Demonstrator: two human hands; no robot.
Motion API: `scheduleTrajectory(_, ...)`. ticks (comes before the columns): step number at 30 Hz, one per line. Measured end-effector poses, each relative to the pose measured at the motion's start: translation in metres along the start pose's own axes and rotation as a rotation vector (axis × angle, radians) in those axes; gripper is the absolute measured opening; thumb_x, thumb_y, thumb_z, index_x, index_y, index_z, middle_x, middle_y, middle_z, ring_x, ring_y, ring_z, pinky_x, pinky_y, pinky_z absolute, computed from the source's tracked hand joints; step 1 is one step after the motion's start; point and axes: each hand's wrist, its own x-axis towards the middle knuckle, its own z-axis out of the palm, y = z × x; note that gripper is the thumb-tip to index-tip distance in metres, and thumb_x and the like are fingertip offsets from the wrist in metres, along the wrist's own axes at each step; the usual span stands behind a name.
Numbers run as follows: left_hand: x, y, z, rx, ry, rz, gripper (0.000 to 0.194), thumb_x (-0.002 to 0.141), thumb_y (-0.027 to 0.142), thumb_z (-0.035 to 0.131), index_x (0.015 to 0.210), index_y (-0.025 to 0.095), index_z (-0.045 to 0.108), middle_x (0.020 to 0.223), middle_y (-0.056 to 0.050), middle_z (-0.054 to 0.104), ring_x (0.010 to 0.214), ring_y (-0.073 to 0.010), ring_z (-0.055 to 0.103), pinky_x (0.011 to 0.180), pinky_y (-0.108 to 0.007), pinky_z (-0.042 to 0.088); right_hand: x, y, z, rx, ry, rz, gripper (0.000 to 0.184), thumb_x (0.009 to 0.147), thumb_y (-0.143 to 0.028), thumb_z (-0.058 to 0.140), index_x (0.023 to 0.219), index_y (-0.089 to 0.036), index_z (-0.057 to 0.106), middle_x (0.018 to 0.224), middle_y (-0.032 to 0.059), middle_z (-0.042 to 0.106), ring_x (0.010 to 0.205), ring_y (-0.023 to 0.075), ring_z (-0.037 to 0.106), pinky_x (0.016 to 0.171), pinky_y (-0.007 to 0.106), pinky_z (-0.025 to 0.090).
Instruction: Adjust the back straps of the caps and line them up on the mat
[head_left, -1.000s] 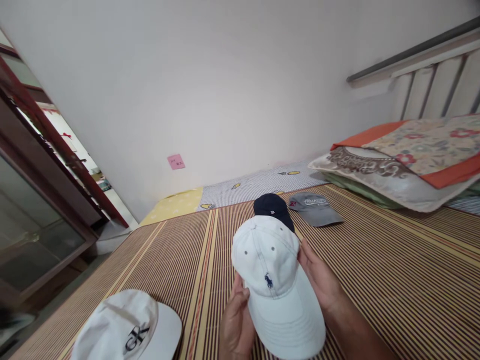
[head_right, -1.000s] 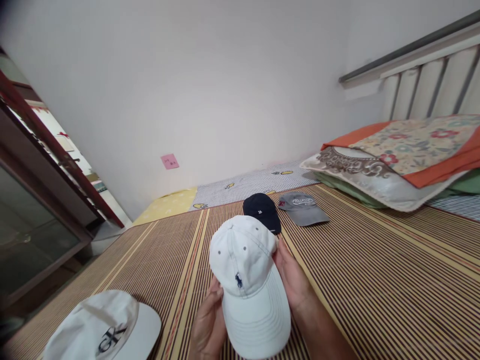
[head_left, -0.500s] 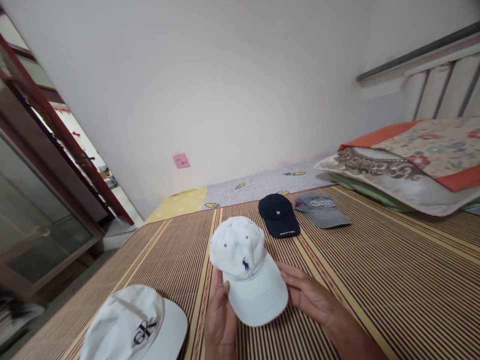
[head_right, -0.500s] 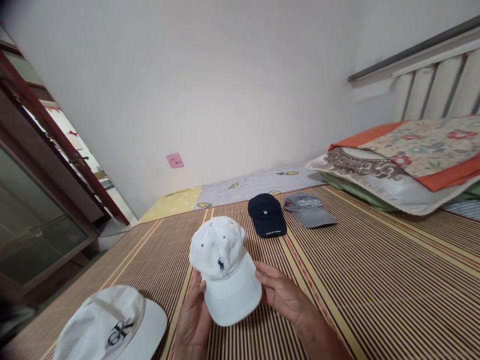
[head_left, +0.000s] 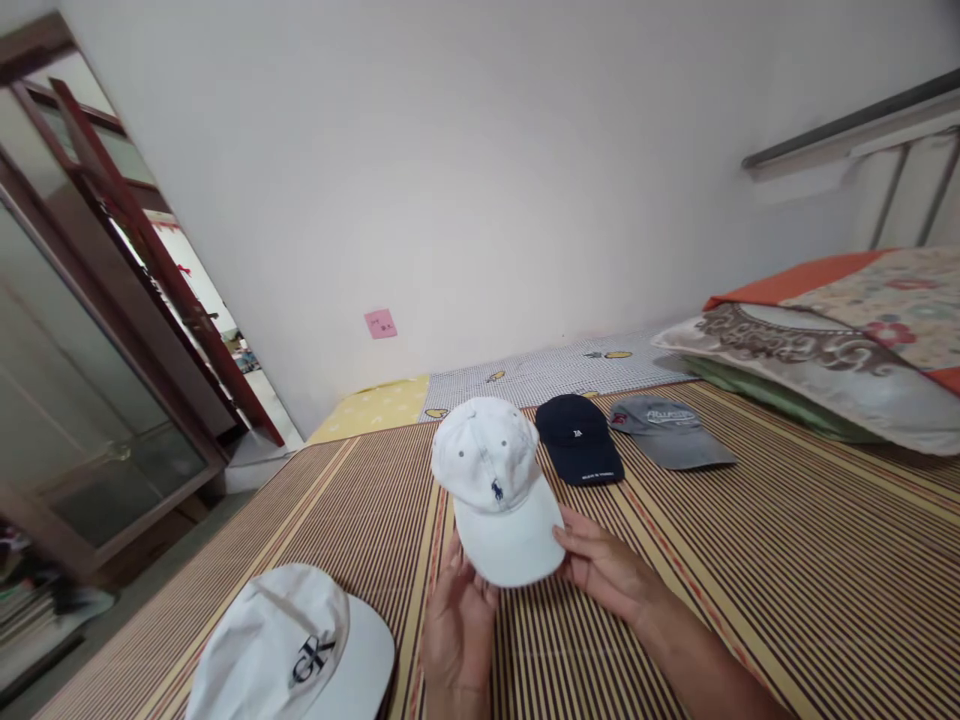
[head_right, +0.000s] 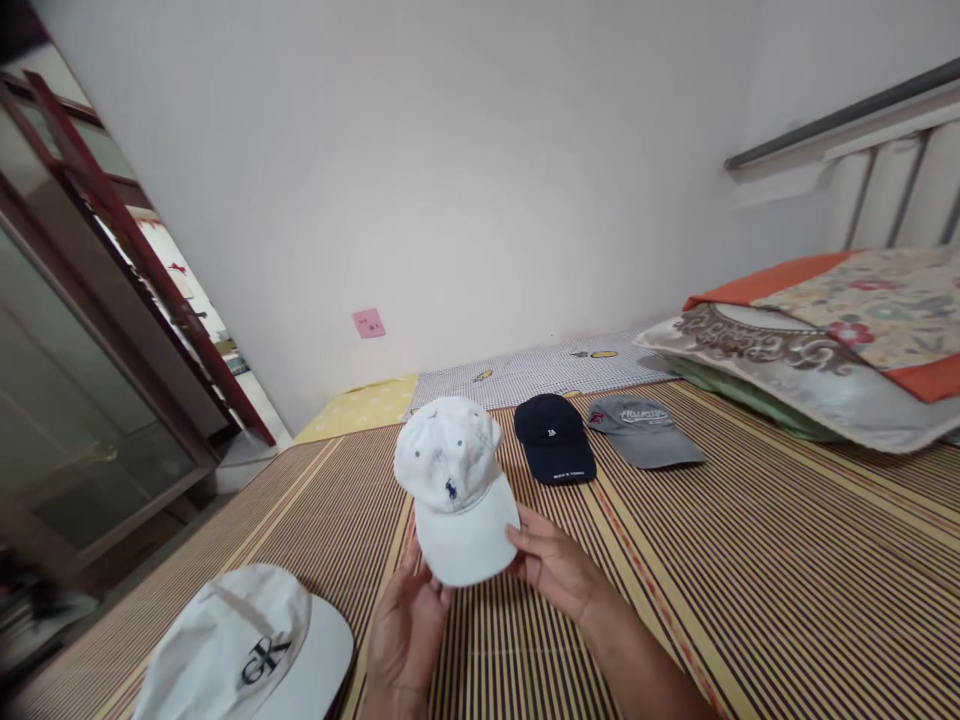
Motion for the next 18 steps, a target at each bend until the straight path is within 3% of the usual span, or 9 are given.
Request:
scheduleTrajectory(4,0.007,-0.003,-0.015,0.029,0.203,-0.052,0.053,0.095,0.015,0.059,0.148,0.020,0.053,0.116,-0.016,0.077,0.099,-0.0208,0.077,0.078,-0.029,0.063,0.059,-0.007,-0.021,0.029,0.047,-0.073,0.047,0.081,-0.016,0.084,0.126,-0.016,0.072,0.113,0.0117,0.082,0.091,0.0198,0.077,0.079,0.028,0.058)
scheduleTrajectory(10,0.012,-0.011,-0.021,0.005,0.239,-0.039,0.031,0.095,0.010,0.056,0.124,0.013,0.066,0.093,-0.010,0.076,0.076,-0.0157,0.076,0.065,-0.024,0.060,0.138,-0.001,-0.056,0.079,0.143,-0.121,0.026,0.083,-0.004,0.076,0.104,-0.020,0.075,0.099,0.0055,0.082,0.083,0.0177,0.076,0.077,0.030,0.058)
scheduleTrajectory(15,0.015,-0.013,-0.024,-0.039,0.238,-0.052,0.026,0.094,0.009,0.057,0.116,0.012,0.069,0.084,-0.007,0.075,0.070,-0.0138,0.073,0.063,-0.022,0.058,0.164,0.018,-0.075,0.067,0.251,-0.067,0.011,0.093,-0.013,0.072,0.103,-0.015,0.070,0.098,0.0029,0.075,0.081,0.0157,0.072,0.072,0.030,0.060)
scheduleTrajectory(18,0.014,-0.013,-0.022,-0.052,0.268,-0.048,0.026,0.093,0.008,0.058,0.115,0.011,0.070,0.081,-0.006,0.073,0.067,-0.0128,0.071,0.062,-0.021,0.058,0.164,0.030,-0.082,0.045,0.336,-0.027,0.014,0.098,-0.024,0.068,0.110,-0.015,0.068,0.107,0.0042,0.071,0.086,0.0169,0.070,0.074,0.033,0.062)
